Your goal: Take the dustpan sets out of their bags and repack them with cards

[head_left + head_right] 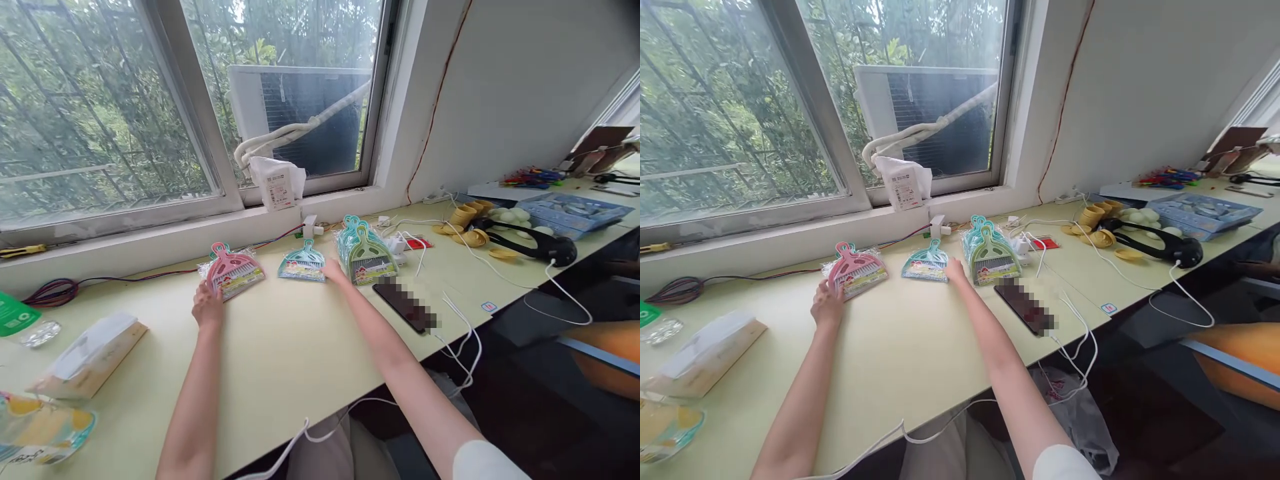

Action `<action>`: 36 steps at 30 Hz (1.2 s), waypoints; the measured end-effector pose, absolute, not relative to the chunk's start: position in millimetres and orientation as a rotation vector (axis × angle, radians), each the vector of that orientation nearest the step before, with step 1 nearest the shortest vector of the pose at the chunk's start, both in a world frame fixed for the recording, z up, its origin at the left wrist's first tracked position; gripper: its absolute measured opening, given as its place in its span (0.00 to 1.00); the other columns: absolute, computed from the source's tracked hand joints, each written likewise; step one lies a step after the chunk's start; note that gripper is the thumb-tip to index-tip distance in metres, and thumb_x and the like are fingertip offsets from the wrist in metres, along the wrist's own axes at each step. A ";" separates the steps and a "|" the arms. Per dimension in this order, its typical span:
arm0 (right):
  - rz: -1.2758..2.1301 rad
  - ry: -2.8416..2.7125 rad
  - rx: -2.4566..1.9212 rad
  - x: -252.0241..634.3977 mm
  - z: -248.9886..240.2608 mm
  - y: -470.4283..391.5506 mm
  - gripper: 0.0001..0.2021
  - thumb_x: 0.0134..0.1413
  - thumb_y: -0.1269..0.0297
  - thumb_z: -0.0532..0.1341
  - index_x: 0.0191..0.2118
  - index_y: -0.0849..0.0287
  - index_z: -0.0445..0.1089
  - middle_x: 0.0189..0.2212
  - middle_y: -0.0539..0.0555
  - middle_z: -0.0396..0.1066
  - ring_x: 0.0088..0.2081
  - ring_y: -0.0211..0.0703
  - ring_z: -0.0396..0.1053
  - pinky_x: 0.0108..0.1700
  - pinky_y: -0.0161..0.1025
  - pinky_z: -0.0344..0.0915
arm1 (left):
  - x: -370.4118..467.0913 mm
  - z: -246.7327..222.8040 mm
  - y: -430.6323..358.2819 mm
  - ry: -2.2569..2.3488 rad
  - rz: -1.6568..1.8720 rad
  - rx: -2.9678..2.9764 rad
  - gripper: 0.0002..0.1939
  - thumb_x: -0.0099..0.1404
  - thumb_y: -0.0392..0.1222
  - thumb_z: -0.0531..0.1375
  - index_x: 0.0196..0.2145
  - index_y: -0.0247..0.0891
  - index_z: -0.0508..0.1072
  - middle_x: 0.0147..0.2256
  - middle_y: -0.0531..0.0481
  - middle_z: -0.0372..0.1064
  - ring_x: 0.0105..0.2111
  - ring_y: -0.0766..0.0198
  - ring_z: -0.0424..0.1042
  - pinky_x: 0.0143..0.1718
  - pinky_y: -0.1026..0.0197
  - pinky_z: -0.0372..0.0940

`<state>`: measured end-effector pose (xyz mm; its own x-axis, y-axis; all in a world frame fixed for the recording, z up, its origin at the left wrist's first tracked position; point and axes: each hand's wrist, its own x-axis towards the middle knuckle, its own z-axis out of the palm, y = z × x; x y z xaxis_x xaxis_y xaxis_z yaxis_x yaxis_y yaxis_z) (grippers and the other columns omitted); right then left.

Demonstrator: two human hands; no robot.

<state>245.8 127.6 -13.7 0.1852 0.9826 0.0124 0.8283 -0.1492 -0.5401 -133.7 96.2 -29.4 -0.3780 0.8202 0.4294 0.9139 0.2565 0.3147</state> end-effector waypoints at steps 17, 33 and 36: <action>1.044 -1.515 -1.078 214.0 -33.3 51.1 0.20 0.51 0.60 0.59 0.52 0.56 0.67 0.35 0.52 0.72 0.23 0.35 0.66 0.20 0.30 0.61 | -35.4 9.0 6.3 -2.153 -2.363 -2.395 0.29 0.63 0.63 0.49 0.53 0.42 0.64 0.49 0.42 0.68 0.50 0.51 0.66 0.49 0.49 0.61; 0.046 -2.151 -1.099 185.4 -11.1 3.1 0.08 0.63 0.64 0.54 0.45 0.57 0.67 0.44 0.58 0.69 0.48 0.47 0.65 0.48 0.42 0.63 | -7.0 -24.2 4.4 -2.048 -3.009 -2.241 0.24 0.52 0.52 0.67 0.43 0.36 0.71 0.40 0.44 0.74 0.40 0.55 0.74 0.45 0.52 0.67; 0.242 -2.223 -1.226 179.3 -16.6 4.0 0.12 0.65 0.60 0.51 0.35 0.58 0.69 0.34 0.56 0.71 0.38 0.43 0.69 0.40 0.36 0.62 | -9.3 -23.8 6.4 -2.024 -3.070 -2.108 0.23 0.53 0.51 0.67 0.43 0.36 0.70 0.41 0.45 0.74 0.41 0.55 0.74 0.46 0.52 0.67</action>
<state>179.3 4.0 -16.6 -0.4071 0.8197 0.4030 0.7139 0.5608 -0.4194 -9.3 6.4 -23.8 -0.0965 0.9903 0.0998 -0.2984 -0.1245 0.9463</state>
